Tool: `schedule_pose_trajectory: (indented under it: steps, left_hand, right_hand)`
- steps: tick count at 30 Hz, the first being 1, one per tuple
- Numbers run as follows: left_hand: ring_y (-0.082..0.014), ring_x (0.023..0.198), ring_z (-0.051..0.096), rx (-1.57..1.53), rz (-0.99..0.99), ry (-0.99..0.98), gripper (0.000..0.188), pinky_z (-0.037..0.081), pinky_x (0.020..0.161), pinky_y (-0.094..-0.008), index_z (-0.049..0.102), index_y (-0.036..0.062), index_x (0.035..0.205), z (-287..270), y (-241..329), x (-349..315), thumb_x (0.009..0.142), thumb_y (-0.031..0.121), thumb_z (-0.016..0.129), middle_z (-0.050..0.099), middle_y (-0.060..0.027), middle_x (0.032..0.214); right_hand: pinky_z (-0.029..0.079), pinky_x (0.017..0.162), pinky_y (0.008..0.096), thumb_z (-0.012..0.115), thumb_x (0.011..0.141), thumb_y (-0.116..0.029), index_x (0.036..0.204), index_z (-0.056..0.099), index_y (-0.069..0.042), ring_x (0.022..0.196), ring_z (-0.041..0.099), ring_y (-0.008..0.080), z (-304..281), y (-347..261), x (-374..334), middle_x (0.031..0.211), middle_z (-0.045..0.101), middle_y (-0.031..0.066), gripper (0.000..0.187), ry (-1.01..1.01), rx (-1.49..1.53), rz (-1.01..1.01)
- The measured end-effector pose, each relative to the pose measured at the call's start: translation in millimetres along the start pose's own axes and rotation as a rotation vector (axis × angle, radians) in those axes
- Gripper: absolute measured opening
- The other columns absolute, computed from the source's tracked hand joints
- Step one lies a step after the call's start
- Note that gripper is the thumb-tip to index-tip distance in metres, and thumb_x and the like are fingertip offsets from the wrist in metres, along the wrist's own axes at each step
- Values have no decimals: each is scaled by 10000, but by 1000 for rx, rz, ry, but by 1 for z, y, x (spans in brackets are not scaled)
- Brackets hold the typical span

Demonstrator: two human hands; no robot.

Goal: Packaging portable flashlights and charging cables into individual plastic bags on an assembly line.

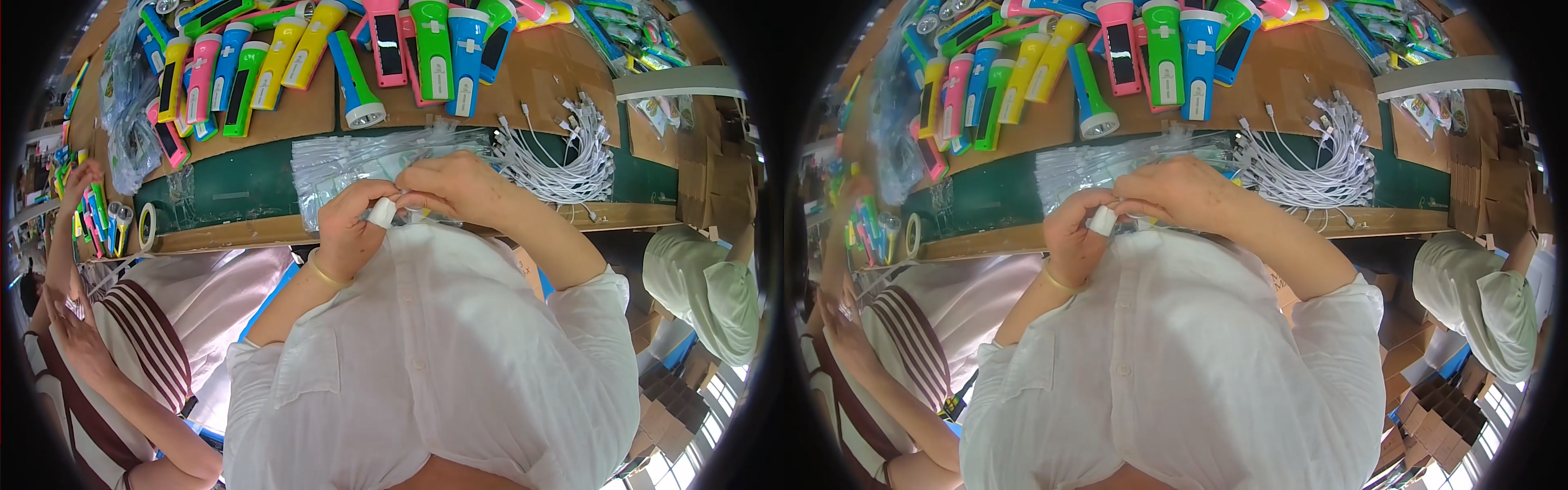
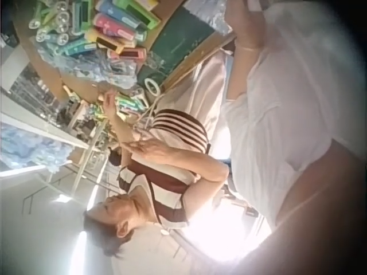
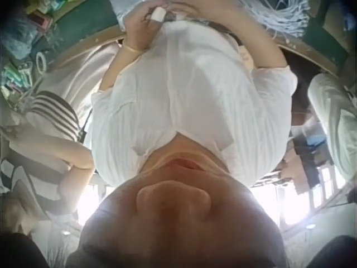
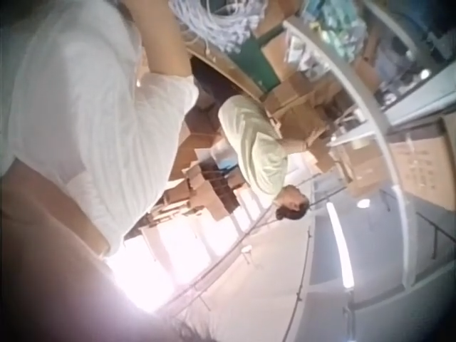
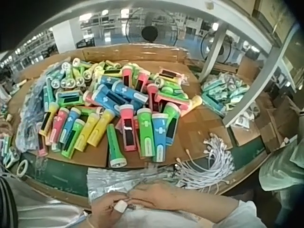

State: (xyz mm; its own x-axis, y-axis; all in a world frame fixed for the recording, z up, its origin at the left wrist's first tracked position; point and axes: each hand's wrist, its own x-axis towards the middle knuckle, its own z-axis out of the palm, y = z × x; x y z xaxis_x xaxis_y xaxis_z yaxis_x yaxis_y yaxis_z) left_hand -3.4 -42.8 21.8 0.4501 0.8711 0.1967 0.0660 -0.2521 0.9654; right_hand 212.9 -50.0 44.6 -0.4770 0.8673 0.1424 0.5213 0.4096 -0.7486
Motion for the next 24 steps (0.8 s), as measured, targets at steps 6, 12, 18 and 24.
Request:
schedule_pose_trajectory:
  steps: [6,12,18,24]
  left_hand:
    - [-161,793,716,-57,11,1,172,574,721,-270,663,-19,998,-11,-7,-10,865,-128,666,694,-86,900]
    - [-154,813,709,-244,-224,47,100,587,740,-285,628,-40,1039,-19,-6,-24,950,-81,611,672,-84,933]
    - [-184,850,706,-288,-102,23,87,595,762,-296,618,-45,1050,-15,-5,-18,966,-55,599,631,-119,1010]
    - [-218,850,706,-326,-52,40,102,605,767,-319,601,-49,1044,-16,-12,-27,955,-86,568,601,-145,1049]
  right_hand:
    - [488,592,378,759,854,-204,897,692,-83,697,619,284,-28,8,-24,812,601,56,145,38,-174,-51]
    - [494,616,361,790,806,-128,852,710,-43,737,624,268,-38,22,-57,865,630,84,126,159,-155,5]
    - [485,765,380,821,781,-221,1000,711,-73,924,608,267,-14,7,-24,949,656,53,286,237,-179,-75]
    - [450,782,383,784,825,-168,937,686,-86,872,603,263,-15,19,-34,909,650,41,170,144,-149,-72]
